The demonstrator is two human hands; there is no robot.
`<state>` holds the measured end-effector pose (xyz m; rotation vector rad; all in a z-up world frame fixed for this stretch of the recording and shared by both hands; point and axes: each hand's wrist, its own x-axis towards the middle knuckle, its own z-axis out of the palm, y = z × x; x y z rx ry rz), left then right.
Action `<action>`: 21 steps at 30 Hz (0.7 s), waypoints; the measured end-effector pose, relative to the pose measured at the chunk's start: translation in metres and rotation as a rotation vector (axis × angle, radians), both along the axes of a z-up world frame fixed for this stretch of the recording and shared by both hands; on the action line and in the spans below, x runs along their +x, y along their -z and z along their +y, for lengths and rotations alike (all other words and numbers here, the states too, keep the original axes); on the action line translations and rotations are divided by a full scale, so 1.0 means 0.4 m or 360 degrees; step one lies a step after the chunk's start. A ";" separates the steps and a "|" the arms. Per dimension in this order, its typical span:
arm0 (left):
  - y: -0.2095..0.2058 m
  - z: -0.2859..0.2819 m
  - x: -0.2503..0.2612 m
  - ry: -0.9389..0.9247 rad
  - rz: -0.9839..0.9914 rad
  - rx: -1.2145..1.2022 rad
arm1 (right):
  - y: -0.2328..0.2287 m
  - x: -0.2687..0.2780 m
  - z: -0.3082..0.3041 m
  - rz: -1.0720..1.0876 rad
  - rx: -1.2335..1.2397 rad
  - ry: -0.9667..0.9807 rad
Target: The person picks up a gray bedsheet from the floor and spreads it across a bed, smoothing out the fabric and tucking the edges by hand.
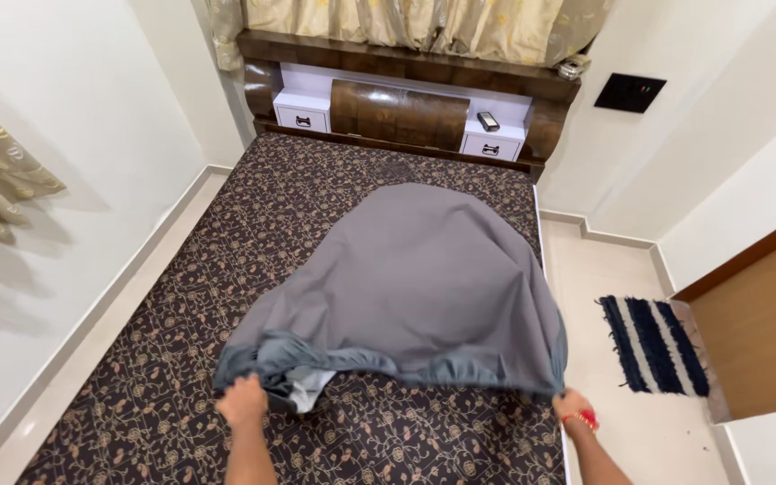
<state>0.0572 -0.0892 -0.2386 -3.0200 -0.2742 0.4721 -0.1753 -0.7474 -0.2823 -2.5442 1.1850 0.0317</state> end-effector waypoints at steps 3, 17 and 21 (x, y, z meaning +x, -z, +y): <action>0.008 0.000 -0.023 -0.0058 0.0026 -0.0194 | -0.043 -0.024 0.117 0.0466 0.0118 0.0153; 0.102 0.001 -0.062 0.0137 0.0145 -0.0533 | 0.118 -0.037 0.301 0.0746 0.0416 -0.0007; 0.118 -0.014 -0.051 0.0274 0.0021 -0.0583 | 0.081 -0.066 0.386 0.0742 0.0672 0.0079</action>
